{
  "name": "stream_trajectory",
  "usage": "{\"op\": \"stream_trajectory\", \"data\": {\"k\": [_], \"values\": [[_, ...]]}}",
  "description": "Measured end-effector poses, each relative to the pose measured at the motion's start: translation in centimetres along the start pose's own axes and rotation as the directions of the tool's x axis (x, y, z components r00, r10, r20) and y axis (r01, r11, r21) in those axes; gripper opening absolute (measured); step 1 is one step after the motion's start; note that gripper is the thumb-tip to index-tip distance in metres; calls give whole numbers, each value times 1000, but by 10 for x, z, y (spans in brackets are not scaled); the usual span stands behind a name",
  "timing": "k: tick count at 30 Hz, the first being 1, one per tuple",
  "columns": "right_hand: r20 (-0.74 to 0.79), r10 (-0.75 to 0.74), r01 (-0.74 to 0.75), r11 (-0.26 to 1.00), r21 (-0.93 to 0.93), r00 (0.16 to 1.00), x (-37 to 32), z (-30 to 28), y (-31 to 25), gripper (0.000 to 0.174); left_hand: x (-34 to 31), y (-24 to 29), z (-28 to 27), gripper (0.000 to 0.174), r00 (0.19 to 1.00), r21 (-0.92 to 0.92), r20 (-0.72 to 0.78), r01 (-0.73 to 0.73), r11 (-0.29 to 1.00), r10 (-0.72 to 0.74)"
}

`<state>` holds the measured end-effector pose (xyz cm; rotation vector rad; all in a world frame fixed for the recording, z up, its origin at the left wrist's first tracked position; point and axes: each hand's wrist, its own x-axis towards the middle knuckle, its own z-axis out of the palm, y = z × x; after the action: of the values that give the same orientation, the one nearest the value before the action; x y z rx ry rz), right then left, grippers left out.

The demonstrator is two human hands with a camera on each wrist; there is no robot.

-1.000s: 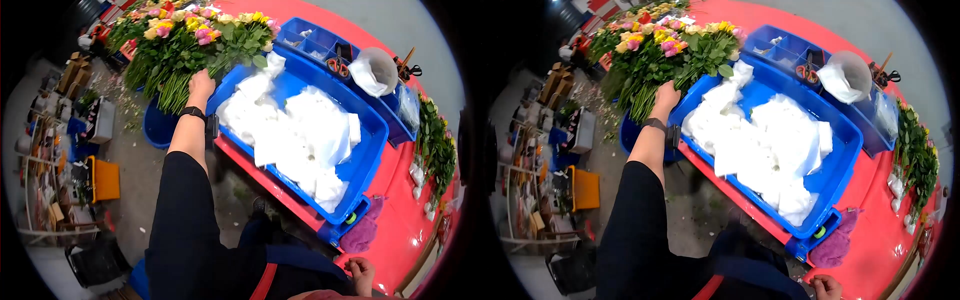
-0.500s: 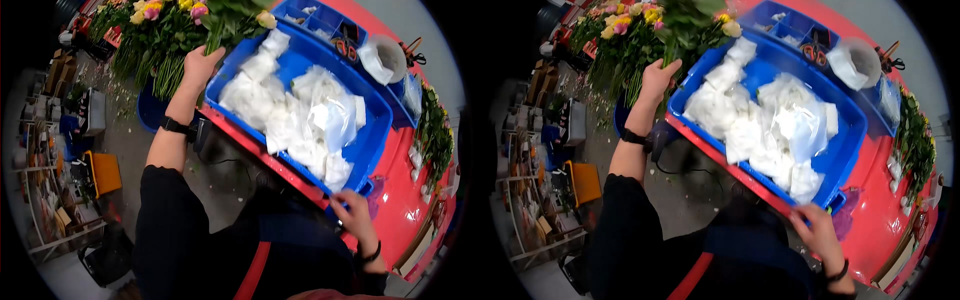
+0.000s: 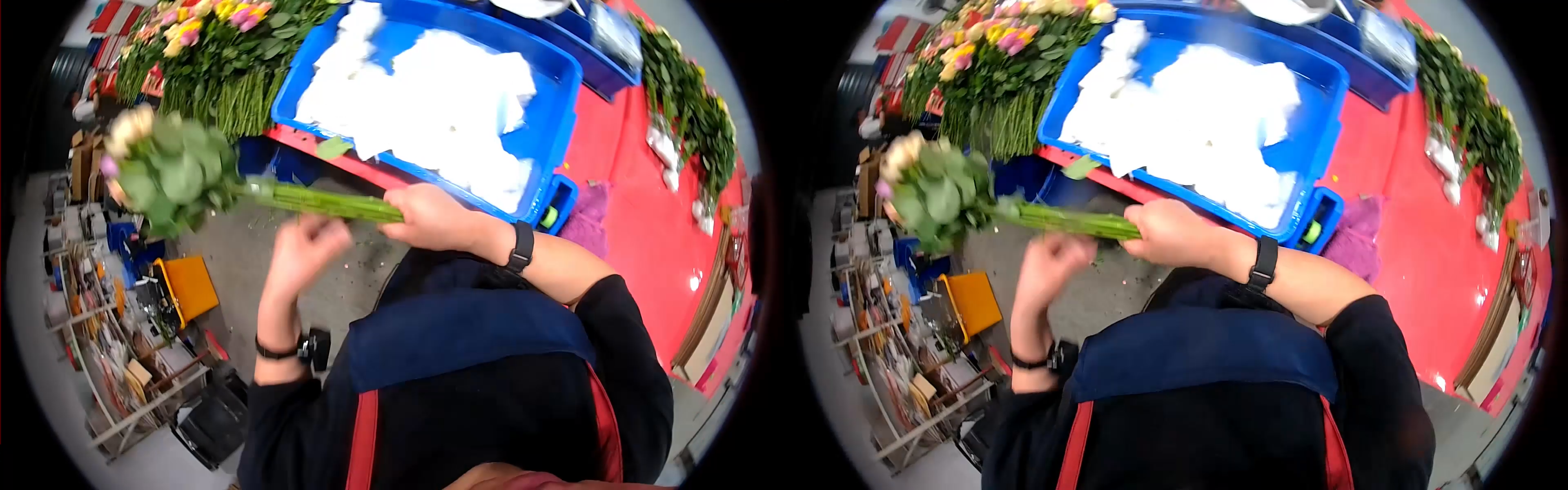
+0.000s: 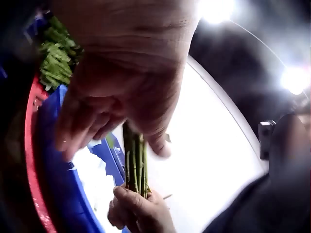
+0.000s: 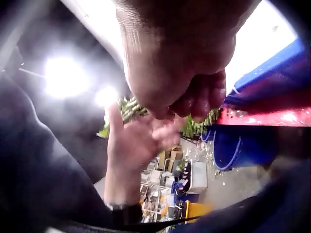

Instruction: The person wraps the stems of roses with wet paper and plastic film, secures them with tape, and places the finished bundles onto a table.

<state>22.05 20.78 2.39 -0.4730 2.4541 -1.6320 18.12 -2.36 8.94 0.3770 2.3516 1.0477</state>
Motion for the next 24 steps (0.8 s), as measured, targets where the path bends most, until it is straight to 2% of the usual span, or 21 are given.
{"op": "stream_trajectory", "data": {"k": [1, 2, 3, 4, 6, 8, 9, 10, 11, 12, 13, 14, 15, 16, 18, 20, 21, 22, 24], "values": [[22, -26, 28, 994, -105, 999, -10, -1, 4, 21, -27, 16, 10, 22, 995, 148, 33, 88, 985, -94], [40, -52, 58, 986, -159, 998, -19, -2, 5, 20, -42, 32, 18, 28, 993, 218, 47, 100, 971, -113], [68, -76, 89, 974, -210, 995, -26, -2, 5, 20, -42, 39, 26, 30, 978, 283, 9, -201, 938, 207], [101, -100, 123, 958, -260, 990, -32, -2, 5, 19, -41, 43, 33, 32, 862, 350, -11, -472, 809, 508], [192, -75, 139, 929, -344, 979, -38, 1, 2, 19, -4, 51, 49, 33, 695, 549, 68, -625, 555, 716], [301, -14, 145, 898, -415, 954, -41, -3, -6, 20, 20, 43, 65, 31, 821, 434, 262, -570, 698, 507], [268, 26, 88, 910, -404, 963, -43, -5, -6, 20, 28, 31, 74, 29, 875, 269, 453, -316, 910, 170], [234, 66, 33, 919, -394, 970, -45, -9, -4, 20, 34, 22, 81, 27, 742, 175, 656, 28, 984, -138], [195, 106, -25, 924, -381, 975, -47, -14, 0, 21, 38, 18, 84, 26, 780, 139, 610, 73, 988, -144], [90, 103, -70, 947, -314, 991, -49, -24, 9, 31, 40, 14, 87, 25, 810, 100, 566, 119, 988, -155], [-35, 207, -208, 931, -299, 978, -51, -32, 24, 40, 43, 9, 88, 25, 835, 57, 522, 167, 984, -172], [-248, 226, -279, 938, -205, 942, -55, -46, 37, 43, 48, 1, 89, 26, 863, -13, 480, 188, 982, -159], [-489, 211, -374, 889, -264, 846, -56, -54, 52, 45, 54, -8, 90, 27, 887, -83, 435, 209, 974, -153], [-634, 0, -359, 825, -437, 773, -55, -62, 77, 45, 58, -15, 89, 28, 908, -152, 390, 229, 962, -154], [-558, 151, -398, 846, -354, 816, -54, -67, 85, 33, 69, -9, 87, 28, 936, -153, 316, 211, 965, -155], [-461, 246, -447, 800, -400, 853, -59, -65, 79, 24, 81, 0, 79, 29, 965, -153, 222, 175, 973, -138], [-408, 296, -466, 775, -426, 864, -62, -62, 74, 20, 91, -9, 77, 29, 995, -148, 67, 84, 985, -75], [-456, 265, -475, 760, -444, 849, -66, -58, 73, 18, 103, -9, 68, 33, 997, -23, -58, 45, 999, -46], [-546, 194, -494, 725, -480, 815, -71, -51, 74, 16, 120, -9, 50, 42, 945, 43, -327, -6, 999, 19]]}}
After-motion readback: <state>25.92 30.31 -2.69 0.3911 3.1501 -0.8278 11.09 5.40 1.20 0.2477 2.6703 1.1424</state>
